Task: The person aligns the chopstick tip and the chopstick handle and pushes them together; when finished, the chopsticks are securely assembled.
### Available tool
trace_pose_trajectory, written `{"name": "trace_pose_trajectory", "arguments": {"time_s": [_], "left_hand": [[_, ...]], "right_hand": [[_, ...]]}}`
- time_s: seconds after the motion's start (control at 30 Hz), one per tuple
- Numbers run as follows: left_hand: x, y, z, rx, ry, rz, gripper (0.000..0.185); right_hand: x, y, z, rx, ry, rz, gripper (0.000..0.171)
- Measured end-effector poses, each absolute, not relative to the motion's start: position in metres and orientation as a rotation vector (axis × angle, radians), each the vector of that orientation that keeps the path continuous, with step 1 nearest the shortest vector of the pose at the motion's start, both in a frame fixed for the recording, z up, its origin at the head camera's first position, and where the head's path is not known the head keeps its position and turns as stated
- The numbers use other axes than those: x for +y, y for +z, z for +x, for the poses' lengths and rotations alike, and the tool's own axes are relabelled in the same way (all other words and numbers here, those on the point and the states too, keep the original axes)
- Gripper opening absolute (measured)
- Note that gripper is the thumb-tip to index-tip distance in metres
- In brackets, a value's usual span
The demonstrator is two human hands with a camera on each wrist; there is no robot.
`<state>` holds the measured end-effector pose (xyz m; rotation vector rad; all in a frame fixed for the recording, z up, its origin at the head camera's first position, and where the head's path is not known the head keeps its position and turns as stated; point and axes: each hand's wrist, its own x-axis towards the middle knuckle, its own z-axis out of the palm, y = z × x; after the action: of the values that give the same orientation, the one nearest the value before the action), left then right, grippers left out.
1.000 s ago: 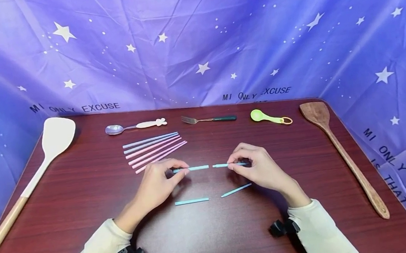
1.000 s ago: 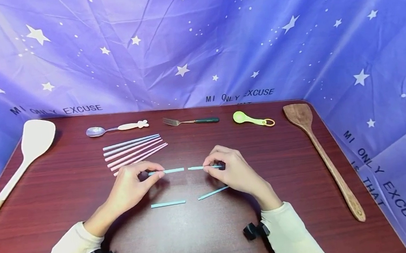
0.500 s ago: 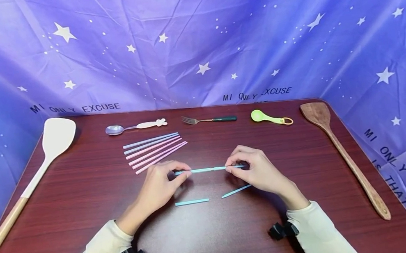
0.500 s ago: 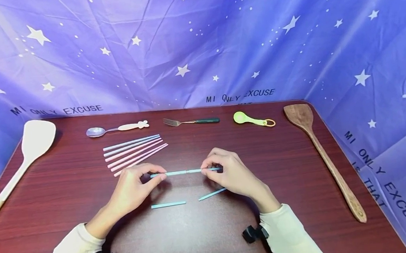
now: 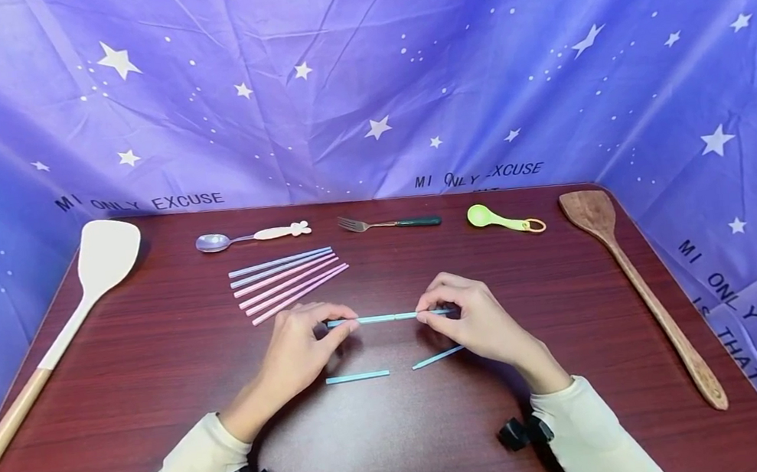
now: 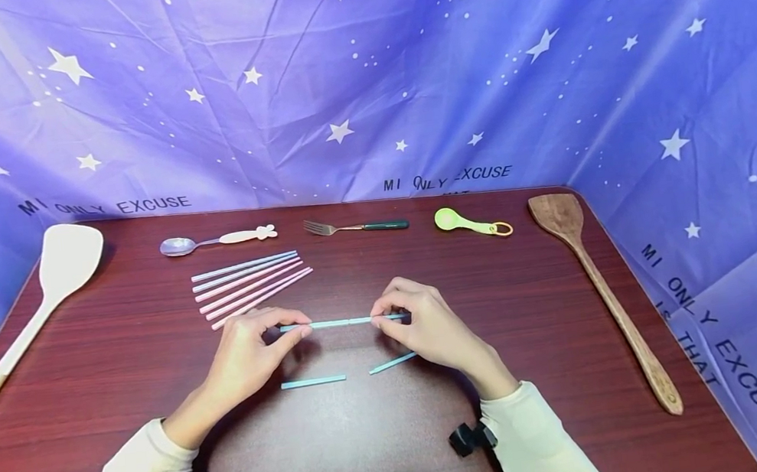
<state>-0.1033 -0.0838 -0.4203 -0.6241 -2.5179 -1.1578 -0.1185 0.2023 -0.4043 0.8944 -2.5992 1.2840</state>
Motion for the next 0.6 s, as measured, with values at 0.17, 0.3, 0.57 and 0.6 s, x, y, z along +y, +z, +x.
{"name": "trace_pose_trajectory", "arguments": {"time_s": [0.17, 0.3, 0.57, 0.6], "left_hand": [[-0.0843, -0.4199, -0.1048, -2.508, -1.207, -0.638, 0.016], [-0.0859, -0.4173, -0.1058, -2.544, -1.248, -0.657, 0.022], [-0.0896, -0.4185, -0.1054, -2.544, -1.264, -0.659, 0.010], [-0.0902, -0.4182, -0.1057, -2.534, -1.259, -0.656, 0.010]], "right_hand": [[0.2019, -0.4025, -0.1181, -2.587, 1.279, 0.887, 0.015], [0.2016, -0.4022, -0.1177, -2.584, 1.278, 0.875, 0.012], [0.2048, -0.4016, -0.1174, -2.598, 1.271, 0.845, 0.009], [0.2059, -0.4016, -0.1178, -2.596, 1.268, 0.840, 0.010]]}}
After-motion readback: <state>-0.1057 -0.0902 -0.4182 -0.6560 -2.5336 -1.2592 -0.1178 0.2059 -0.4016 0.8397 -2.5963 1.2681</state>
